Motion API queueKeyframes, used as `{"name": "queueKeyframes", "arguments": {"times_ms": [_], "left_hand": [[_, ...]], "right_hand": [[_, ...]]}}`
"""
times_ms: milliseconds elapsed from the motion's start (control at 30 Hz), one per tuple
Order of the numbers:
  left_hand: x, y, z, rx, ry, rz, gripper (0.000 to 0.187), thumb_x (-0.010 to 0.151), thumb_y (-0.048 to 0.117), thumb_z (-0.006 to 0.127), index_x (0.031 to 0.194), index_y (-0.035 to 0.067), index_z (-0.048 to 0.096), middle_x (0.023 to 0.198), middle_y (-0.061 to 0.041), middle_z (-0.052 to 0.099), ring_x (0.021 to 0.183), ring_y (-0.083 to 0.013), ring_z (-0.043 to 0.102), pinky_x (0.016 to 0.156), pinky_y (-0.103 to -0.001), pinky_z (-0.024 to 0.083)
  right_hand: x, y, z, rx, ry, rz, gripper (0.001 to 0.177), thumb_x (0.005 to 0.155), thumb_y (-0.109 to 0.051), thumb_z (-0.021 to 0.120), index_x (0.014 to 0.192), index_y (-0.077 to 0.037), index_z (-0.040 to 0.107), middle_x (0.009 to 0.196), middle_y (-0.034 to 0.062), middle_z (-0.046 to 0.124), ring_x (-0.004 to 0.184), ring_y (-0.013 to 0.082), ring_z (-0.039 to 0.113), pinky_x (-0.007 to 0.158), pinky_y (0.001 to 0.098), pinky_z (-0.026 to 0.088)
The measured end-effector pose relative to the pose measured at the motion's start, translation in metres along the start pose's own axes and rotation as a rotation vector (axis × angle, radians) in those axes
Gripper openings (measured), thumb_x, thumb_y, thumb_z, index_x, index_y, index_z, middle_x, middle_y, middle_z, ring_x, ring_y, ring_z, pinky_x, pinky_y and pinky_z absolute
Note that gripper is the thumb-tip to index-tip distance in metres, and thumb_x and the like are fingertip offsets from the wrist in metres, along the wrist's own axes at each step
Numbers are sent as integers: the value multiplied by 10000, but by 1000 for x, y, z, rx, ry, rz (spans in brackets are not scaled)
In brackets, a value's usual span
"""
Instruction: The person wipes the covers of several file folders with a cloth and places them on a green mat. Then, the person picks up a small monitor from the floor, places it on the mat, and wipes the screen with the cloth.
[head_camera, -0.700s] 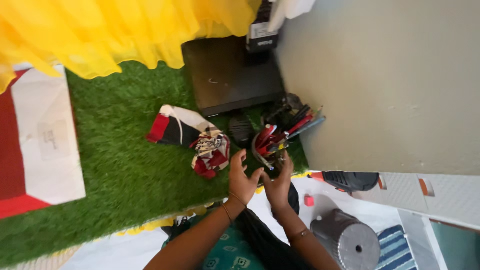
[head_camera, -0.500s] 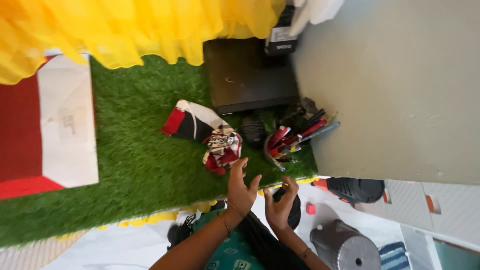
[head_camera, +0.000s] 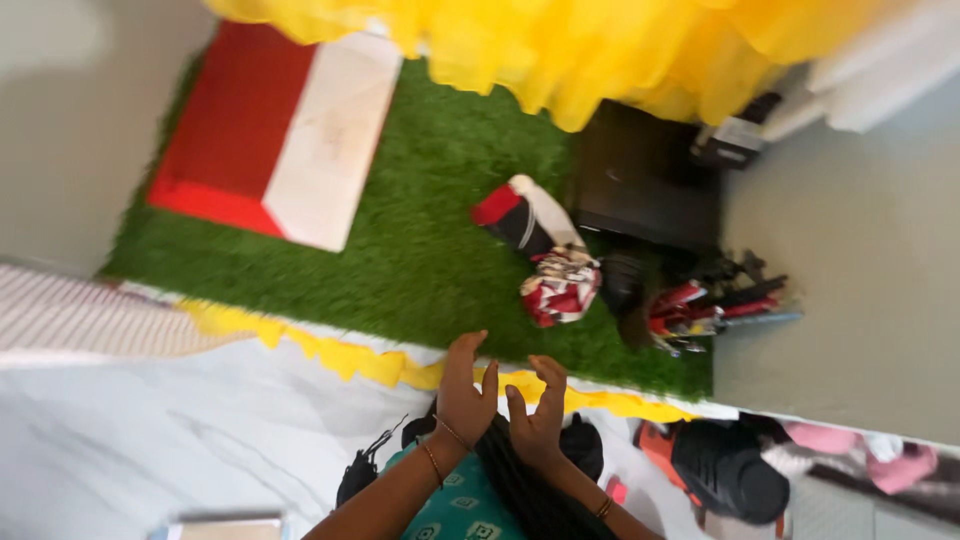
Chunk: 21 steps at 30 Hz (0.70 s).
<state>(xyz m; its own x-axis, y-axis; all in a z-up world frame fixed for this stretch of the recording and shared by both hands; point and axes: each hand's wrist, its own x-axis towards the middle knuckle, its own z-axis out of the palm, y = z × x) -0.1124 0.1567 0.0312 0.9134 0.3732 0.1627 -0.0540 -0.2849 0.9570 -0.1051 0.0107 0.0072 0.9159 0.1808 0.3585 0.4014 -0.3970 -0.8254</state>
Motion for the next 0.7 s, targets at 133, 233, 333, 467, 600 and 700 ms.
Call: {"name": "queueKeyframes", "arguments": {"times_ms": [133,233,333,467,600,700], "left_hand": [[-37,-11,-38,-20,129,-95,426,923,73,638,1338,18,559,1299,-196,607,1137,-350,633,940,-395,542],[-69,-18,-67,-19,255,-136,414,916,56,634,1323,17,567,1262,-188,625,1129,-348,651,936,-396,553],[-109,-25,-101,-4,411,-158,398,907,39,642,1299,17,579,1230,-184,645,1129,-348,665,903,-396,570],[-169,-35,-140,12,625,-223,386,902,17,649,1283,17,587,1205,-175,669,1111,-332,685,881,-391,587],[-228,-44,-176,49,848,-294,370,916,1,643,1280,9,584,1194,-172,680,1111,-313,693,878,-391,593],[-273,-51,-200,40,963,-362,350,933,2,641,1278,10,592,1186,-170,677,1100,-286,694,868,-372,605]], "right_hand": [[-17,-25,27,23,-113,-87,448,937,-106,682,1335,1,505,1339,194,541,1272,331,531,1117,416,406],[-33,-47,48,77,-207,-83,420,943,-98,670,1321,-3,514,1322,186,555,1235,314,552,1074,401,432],[-56,-74,70,109,-319,-105,401,940,-79,660,1310,-1,529,1317,185,558,1222,305,553,1046,393,435],[-96,-111,101,150,-451,-163,371,950,-62,654,1300,-5,546,1286,162,576,1189,280,562,1050,381,435],[-139,-150,127,275,-621,-254,348,966,-54,636,1303,-11,557,1275,146,591,1162,257,574,1030,363,448],[-178,-176,142,372,-744,-266,335,984,-56,646,1302,-11,550,1270,140,594,1123,243,564,1029,355,447]]}}
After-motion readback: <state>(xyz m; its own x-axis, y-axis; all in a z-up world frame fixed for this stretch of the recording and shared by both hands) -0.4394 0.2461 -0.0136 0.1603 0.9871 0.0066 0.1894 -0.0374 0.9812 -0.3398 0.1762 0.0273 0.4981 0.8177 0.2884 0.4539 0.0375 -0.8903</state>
